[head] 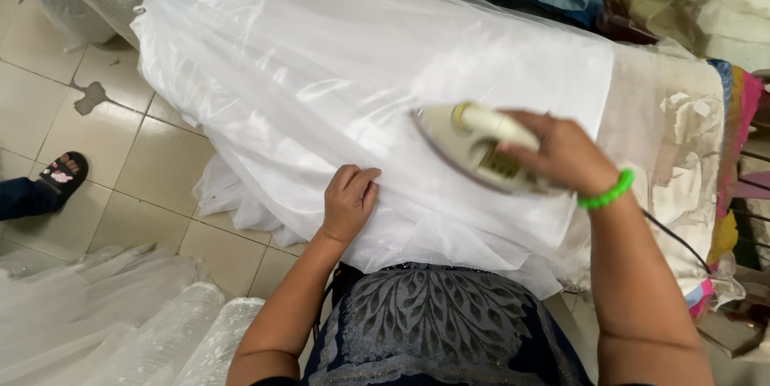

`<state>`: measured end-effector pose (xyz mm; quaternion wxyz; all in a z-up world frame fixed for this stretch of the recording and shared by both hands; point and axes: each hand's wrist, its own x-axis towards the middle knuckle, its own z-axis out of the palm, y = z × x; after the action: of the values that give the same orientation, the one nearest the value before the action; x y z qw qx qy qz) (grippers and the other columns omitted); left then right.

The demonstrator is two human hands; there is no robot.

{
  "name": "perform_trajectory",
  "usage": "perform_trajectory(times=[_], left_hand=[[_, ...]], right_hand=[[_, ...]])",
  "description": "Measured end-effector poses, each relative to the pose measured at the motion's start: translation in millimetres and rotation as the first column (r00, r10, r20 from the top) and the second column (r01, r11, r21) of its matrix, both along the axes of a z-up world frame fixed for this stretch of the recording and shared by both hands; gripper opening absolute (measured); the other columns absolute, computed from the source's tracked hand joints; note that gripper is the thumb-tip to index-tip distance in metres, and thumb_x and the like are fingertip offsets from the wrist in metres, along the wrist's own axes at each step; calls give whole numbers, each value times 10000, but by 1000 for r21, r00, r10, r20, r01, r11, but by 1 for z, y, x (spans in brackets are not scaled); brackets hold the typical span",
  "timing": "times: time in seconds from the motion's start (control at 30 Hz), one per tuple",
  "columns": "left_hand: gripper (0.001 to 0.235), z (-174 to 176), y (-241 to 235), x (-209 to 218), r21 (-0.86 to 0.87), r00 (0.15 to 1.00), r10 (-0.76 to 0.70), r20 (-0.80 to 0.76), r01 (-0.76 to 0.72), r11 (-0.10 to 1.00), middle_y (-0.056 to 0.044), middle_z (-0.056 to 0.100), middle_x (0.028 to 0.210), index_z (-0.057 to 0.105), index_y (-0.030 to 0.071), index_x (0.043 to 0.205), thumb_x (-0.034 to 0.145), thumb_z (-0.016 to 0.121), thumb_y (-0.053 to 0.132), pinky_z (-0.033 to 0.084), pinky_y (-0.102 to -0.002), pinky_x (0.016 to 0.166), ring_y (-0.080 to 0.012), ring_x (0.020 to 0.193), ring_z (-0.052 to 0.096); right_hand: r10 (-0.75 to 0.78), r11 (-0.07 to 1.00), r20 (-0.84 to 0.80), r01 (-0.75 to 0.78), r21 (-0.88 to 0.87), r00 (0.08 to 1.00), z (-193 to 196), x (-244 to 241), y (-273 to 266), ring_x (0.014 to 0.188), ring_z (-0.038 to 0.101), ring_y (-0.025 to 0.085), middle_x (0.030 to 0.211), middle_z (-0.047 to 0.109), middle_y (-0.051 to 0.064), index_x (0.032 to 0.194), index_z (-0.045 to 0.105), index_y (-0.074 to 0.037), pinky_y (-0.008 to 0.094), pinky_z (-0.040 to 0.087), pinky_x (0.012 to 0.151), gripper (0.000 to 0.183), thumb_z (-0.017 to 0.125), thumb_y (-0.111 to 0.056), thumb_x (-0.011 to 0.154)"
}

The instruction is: The person irons a large white fabric on an ironing board using a steam iron. They repeatedly smooth the fabric with their hands, reposition it, and continue ironing different sections throughout the video.

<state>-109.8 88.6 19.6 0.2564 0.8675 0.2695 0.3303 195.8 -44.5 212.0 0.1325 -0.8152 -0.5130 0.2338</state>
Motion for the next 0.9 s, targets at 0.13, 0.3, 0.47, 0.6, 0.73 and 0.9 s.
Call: perform_trajectory(times=[0.13, 0.3, 0.47, 0.6, 0.73, 0.9], left_hand=[[74, 3, -7, -6, -4, 1000, -11, 24, 11, 1000, -7, 506, 820, 676, 155, 1040, 991, 636, 118, 551, -303, 695, -188, 744, 592], [47, 5, -10, -11, -28, 1000, -12, 29, 12, 1000, -4, 531, 808, 683, 156, 1019, 990, 653, 136, 556, -304, 678, -185, 738, 608], [33, 1, -10, -11, -22, 998, -5, 63, 7, 1000, -21, 553, 810, 692, 145, 997, 983, 665, 130, 557, -314, 660, -203, 729, 613], [33, 1, -10, -12, -20, 997, -6, 72, 8, 1000, -21, 571, 803, 698, 144, 991, 975, 675, 127, 558, -312, 652, -200, 725, 621], [22, 0, -9, -15, -49, 996, -23, 84, 27, 998, -40, 579, 785, 700, 128, 974, 971, 679, 120, 558, -327, 648, -222, 717, 626], [32, -6, -9, -14, -80, 992, -40, 118, 49, 996, -36, 590, 793, 699, 133, 964, 978, 671, 130, 559, -336, 670, -223, 730, 632]], right_hand=[[144, 986, -23, -146, -81, 989, -1, -40, -6, 1014, 720, 460, 1169, 757, 189, 1431, 618, -227, 576, 585, 879, 594, 686, -423, 875], [252, 967, 64, -249, -51, 966, -18, -41, 35, 1014, 721, 437, 1161, 747, 183, 1456, 592, -237, 562, 592, 869, 592, 601, -513, 931], [211, 974, 123, -219, 61, 970, -23, -23, 124, 977, 704, 512, 1053, 750, 251, 1462, 603, -219, 608, 553, 879, 570, 599, -520, 978], [131, 972, 101, -147, 182, 986, -40, -11, 166, 923, 734, 443, 997, 766, 167, 1424, 650, -236, 554, 576, 823, 489, 684, -438, 980], [191, 973, 72, -198, 118, 979, -19, -30, 137, 965, 699, 522, 1028, 747, 253, 1445, 616, -212, 617, 547, 870, 550, 655, -477, 965], [256, 966, -35, -257, -19, 966, 7, -60, 68, 981, 685, 564, 1090, 733, 305, 1447, 593, -173, 663, 551, 871, 578, 629, -424, 927]])
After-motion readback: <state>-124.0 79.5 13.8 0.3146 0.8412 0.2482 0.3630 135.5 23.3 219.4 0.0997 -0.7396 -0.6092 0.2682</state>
